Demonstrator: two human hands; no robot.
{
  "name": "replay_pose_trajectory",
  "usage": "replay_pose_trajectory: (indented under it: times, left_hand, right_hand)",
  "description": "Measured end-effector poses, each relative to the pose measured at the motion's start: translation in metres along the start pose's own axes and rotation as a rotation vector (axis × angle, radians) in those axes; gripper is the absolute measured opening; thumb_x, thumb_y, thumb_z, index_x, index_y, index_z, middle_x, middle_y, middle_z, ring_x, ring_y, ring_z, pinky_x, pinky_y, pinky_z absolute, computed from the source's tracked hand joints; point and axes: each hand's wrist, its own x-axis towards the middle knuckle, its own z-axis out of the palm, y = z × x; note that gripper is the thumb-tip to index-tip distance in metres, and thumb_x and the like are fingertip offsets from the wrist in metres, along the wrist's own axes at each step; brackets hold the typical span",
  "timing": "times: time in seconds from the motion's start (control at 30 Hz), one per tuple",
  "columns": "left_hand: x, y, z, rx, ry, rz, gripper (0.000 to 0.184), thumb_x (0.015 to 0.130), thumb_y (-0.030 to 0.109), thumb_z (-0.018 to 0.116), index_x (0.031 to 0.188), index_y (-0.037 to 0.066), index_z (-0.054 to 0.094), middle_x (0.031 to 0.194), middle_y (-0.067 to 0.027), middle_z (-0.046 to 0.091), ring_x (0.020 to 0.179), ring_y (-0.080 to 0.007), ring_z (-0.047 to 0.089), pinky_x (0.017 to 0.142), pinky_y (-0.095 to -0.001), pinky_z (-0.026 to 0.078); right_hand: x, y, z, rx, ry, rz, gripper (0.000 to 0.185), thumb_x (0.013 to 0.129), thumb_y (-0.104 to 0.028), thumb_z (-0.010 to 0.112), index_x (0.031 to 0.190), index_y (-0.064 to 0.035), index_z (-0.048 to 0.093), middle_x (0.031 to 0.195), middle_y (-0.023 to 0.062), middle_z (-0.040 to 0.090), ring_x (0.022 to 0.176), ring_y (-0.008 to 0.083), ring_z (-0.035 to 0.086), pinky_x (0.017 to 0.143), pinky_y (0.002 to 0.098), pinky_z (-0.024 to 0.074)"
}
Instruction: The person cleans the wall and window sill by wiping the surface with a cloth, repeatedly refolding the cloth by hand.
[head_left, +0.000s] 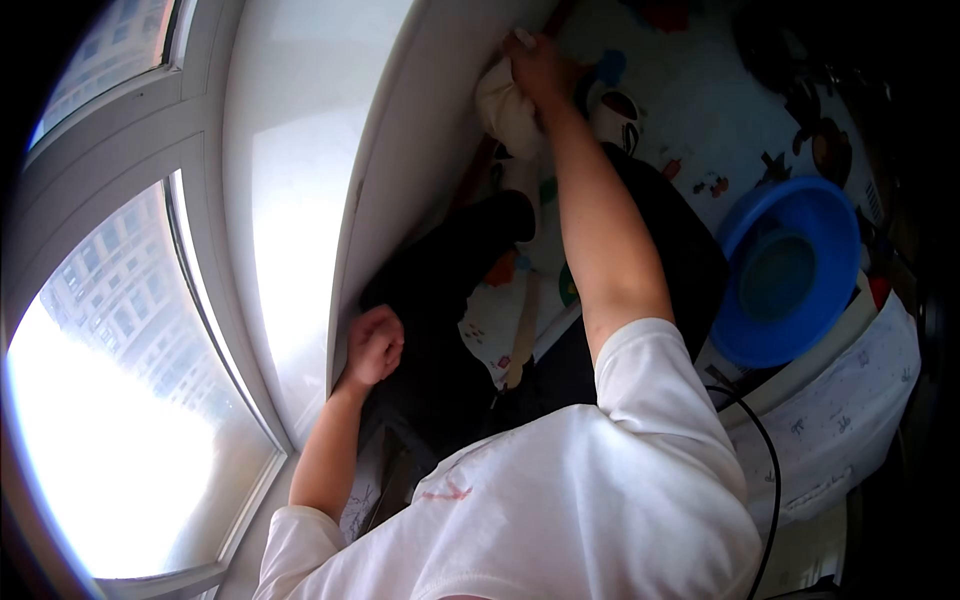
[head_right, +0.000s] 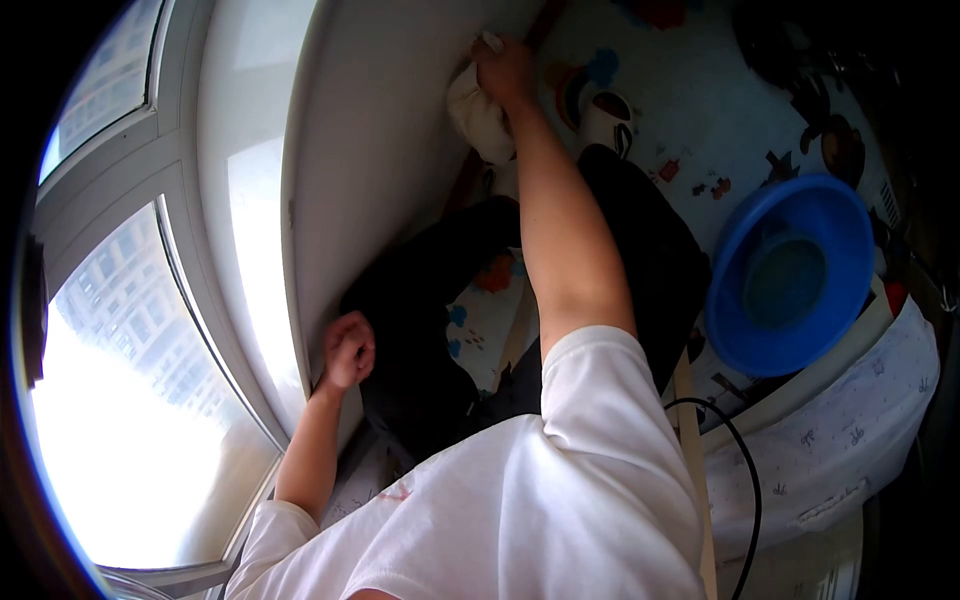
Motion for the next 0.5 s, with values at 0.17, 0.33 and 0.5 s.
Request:
replay_pose_trajectory:
  times: [0.17,0.33,0.5]
  left_hand:
    - [0.000,0.003,0.002,0.011,0.006,-0.017,0.023,0.088,0.016,0.043,0.068,0.005,0.043,0.042,-0.0022,0.034,0.028,-0.0091,0.028,0.028,-0.0222,0.021]
    - [0.000,0.003,0.002,0.008,0.001,-0.009,0.023,0.088,0.016,0.043,0.068,0.005,0.043,0.042,-0.0023,0.034,0.028,-0.0093,0.028,0.027,-0.0225,0.021]
    - [0.002,0.005,0.004,0.049,-0.008,0.017,0.022,0.087,0.015,0.042,0.068,0.005,0.043,0.041,-0.0026,0.033,0.027,-0.0094,0.028,0.027,-0.0229,0.021]
  right_hand:
    - [-0.003,0.002,-0.003,-0.092,-0.054,-0.029,0.038,0.079,-0.032,0.059,0.093,0.0036,0.064,0.084,0.0180,0.065,0.079,0.0279,0.062,0.072,0.0371,0.0469]
    - [-0.003,-0.011,-0.005,0.045,-0.054,0.111,0.039,0.079,-0.032,0.059,0.095,0.0034,0.064,0.088,0.0178,0.065,0.082,0.0277,0.062,0.074,0.0368,0.0462]
    - [0.000,0.006,0.001,-0.104,-0.001,-0.104,0.038,0.080,-0.032,0.060,0.094,0.0031,0.064,0.084,0.0162,0.065,0.078,0.0265,0.061,0.073,0.0359,0.0460]
